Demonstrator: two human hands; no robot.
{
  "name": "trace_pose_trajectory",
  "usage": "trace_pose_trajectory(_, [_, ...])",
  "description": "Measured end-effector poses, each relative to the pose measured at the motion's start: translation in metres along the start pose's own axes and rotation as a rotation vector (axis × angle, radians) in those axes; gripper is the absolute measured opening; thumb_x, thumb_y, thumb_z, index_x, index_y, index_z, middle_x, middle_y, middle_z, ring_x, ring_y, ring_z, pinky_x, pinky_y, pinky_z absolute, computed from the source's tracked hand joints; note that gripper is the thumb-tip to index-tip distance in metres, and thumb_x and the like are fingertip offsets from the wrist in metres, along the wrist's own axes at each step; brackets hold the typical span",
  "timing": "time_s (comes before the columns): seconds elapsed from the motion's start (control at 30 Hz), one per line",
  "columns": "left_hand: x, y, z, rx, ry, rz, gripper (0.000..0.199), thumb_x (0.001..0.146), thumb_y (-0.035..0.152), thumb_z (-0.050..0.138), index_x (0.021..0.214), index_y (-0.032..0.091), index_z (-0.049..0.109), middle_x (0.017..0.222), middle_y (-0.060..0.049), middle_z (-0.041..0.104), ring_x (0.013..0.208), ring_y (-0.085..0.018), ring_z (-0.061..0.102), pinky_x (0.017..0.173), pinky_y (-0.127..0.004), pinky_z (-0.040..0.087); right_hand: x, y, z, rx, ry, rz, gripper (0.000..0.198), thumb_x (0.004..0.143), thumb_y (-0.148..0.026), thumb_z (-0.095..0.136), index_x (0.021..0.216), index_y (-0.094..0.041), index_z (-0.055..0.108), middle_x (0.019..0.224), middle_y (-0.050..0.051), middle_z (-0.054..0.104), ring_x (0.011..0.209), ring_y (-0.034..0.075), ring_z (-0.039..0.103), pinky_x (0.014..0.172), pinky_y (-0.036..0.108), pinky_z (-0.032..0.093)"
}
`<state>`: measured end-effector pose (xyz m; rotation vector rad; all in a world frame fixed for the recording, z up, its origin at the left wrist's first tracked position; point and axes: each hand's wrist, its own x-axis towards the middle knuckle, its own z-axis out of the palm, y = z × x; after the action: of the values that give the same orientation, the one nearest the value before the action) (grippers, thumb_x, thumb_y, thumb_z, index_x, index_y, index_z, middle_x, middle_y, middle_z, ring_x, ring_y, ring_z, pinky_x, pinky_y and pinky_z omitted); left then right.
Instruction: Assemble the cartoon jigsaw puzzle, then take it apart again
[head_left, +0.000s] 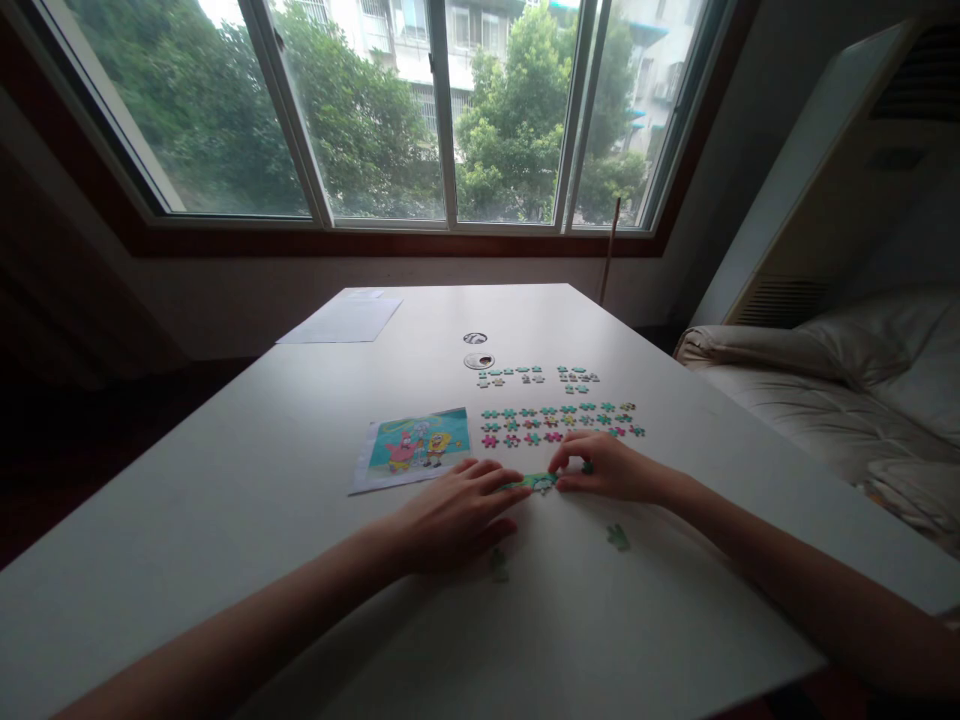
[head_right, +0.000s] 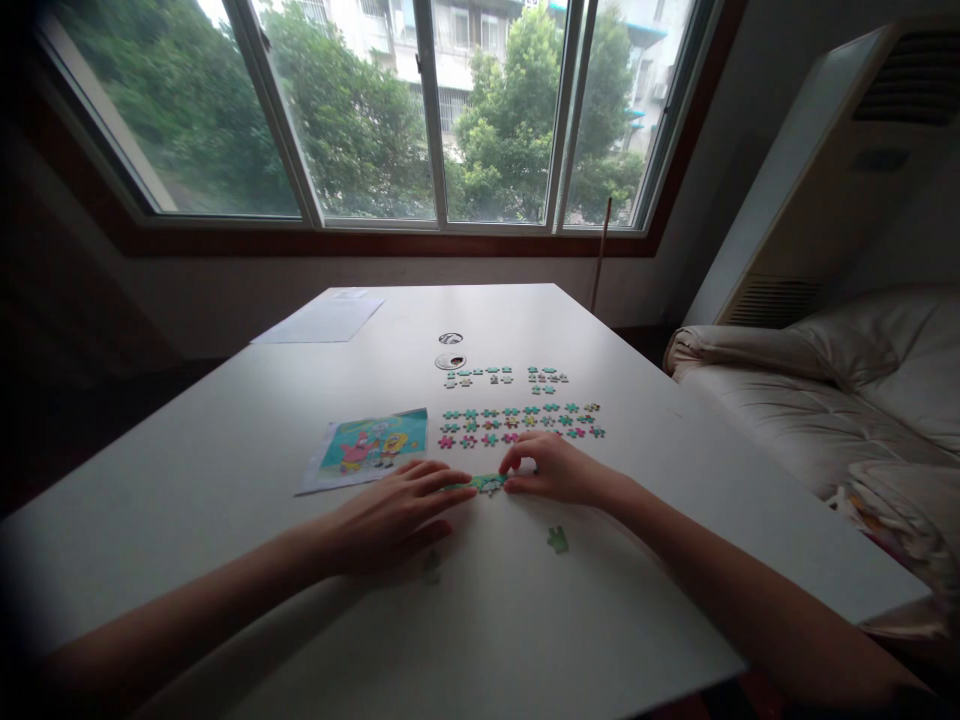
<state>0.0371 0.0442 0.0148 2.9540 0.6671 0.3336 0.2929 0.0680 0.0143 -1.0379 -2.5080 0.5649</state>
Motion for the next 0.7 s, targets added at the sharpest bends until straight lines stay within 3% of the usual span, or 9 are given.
trace_pose_trajectory(0.23, [0.017, 0.004, 0.007, 0.012, -0.01, 0.046, 0.039, 0.091, 0.029, 0.044, 0.128, 0.02, 0.041, 0.127, -0.008, 0.049, 0.104, -0.025, 0.048, 0.088, -0.039, 0.038, -0.001, -0.001, 0.0, 0.01, 0.0, 0.011, 0.015, 0.076, -0.028, 0.062, 0.089, -0.021, 0.067, 0.083, 0.003, 0.062, 0.076, 0.014, 0.055, 0.07, 0.026, 0.042])
trace_pose_trajectory(0.7, [0.019, 0.004, 0.007, 0.023, 0.007, 0.048, 0.036, 0.09, 0.029, 0.045, 0.125, 0.02, 0.044, 0.127, -0.006, 0.05, 0.104, -0.024, 0.048, 0.086, -0.037, 0.037, -0.002, -0.001, 0.002, -0.036, 0.016, 0.005, 0.014, 0.077, -0.027, 0.061, 0.088, -0.021, 0.066, 0.082, 0.003, 0.062, 0.076, 0.015, 0.055, 0.07, 0.026, 0.041])
